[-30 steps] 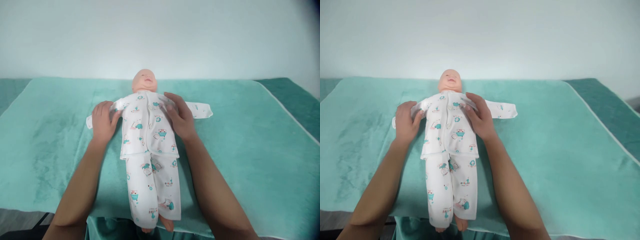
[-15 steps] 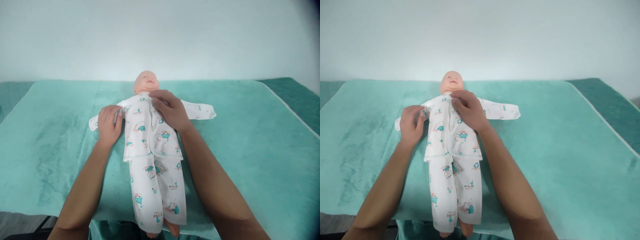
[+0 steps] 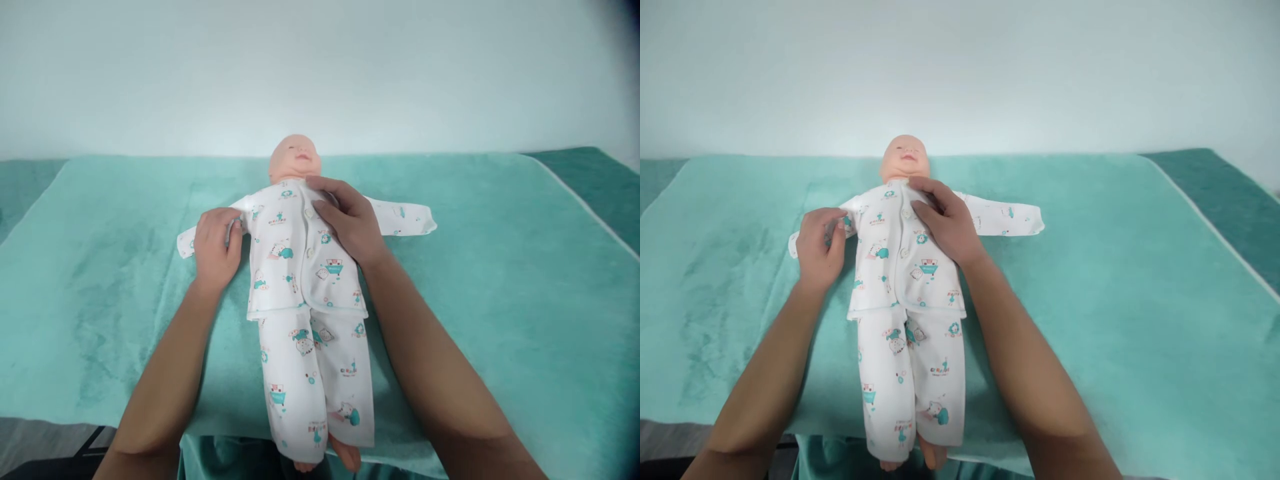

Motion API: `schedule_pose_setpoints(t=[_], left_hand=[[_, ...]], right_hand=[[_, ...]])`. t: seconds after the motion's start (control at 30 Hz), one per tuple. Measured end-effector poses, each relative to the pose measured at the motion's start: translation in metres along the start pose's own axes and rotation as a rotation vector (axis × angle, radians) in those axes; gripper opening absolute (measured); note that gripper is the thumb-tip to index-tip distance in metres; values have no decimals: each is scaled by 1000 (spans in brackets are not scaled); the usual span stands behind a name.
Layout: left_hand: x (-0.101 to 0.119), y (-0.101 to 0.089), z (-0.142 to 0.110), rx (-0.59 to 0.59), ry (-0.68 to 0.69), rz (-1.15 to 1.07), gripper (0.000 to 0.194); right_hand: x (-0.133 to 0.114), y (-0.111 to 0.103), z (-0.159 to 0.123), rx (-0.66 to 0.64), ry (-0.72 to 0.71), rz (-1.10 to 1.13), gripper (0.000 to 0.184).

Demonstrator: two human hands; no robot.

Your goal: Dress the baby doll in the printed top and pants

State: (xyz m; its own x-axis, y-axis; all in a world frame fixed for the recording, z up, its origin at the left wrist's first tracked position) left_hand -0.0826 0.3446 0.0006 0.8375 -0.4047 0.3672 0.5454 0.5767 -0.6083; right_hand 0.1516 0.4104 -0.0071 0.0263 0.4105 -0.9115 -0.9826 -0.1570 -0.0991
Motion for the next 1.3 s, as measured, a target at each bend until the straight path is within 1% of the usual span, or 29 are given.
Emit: schedule_pose_setpoints(t=[0.13,0.23,0.33,0.4,0.5,0.57,0.67,0.7,0.77,0.8,0.87,0.93,1.0,1.07,1.13,1.2,1.3], left_hand=[[-3,-4,-2,3,-11,-7,24],[-10,-6,-6,17,-62,-19,27],[-12,-5,-15,2,-135,-75,28],[-2,-2,-27,-64,-140,-119,29],[20,0,-60,-227,-154,-167,30],[30,-8,-92,-292,-231,-196,31],[37,-27,-140,-312,-368,-246,29],[36,-34,-153,-294,-416,-272,28],[31,-46,-172,-236,-517,-344,29],[28,-49,-178,-202,-559,-382,29],[23,-51,-183,-166,-604,-428,29],[23,-49,-180,-180,-591,-402,27],[25,-46,-176,-210,-552,-341,26],[27,-45,-173,-224,-523,-296,26],[28,-45,-173,-225,-510,-271,27],[29,-45,-173,-225,-499,-252,27],[30,-46,-173,-223,-487,-233,27]], right_hand=[[-2,-2,-8,23,-23,-28,37],[-1,-7,-25,87,-23,-53,39],[3,-18,-59,175,22,-58,37],[9,-26,-88,217,91,-57,40],[12,-37,-138,250,182,-73,42],[6,-42,-171,255,182,-108,39],[-7,-41,-221,254,194,-170,34],[-12,-41,-238,277,211,-167,32],[-23,-40,-271,368,245,-128,28],[-30,-36,-284,393,244,-117,28],[-51,-18,-301,359,189,-163,29],[-75,8,-307,258,81,-313,32],[-92,32,-310,195,-10,-519,33],[-98,49,-310,181,-43,-694,34],[-98,56,-308,203,-33,-797,29],[-99,60,-304,216,-35,-848,21],[-103,67,-298,185,-56,-874,8]])
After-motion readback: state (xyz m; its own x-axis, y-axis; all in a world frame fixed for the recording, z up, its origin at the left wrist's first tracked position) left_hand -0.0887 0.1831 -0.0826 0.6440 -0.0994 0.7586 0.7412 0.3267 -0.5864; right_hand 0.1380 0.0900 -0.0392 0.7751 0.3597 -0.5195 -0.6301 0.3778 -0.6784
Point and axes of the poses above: each hand's wrist, its own z-axis towards the middle knuckle, its own y-axis out of the palm, x = y × z, the point moved 10 cm from there along z, towards the middle knuckle, and after that the axes turned 1 degree about -y, right-handed, at the moved point
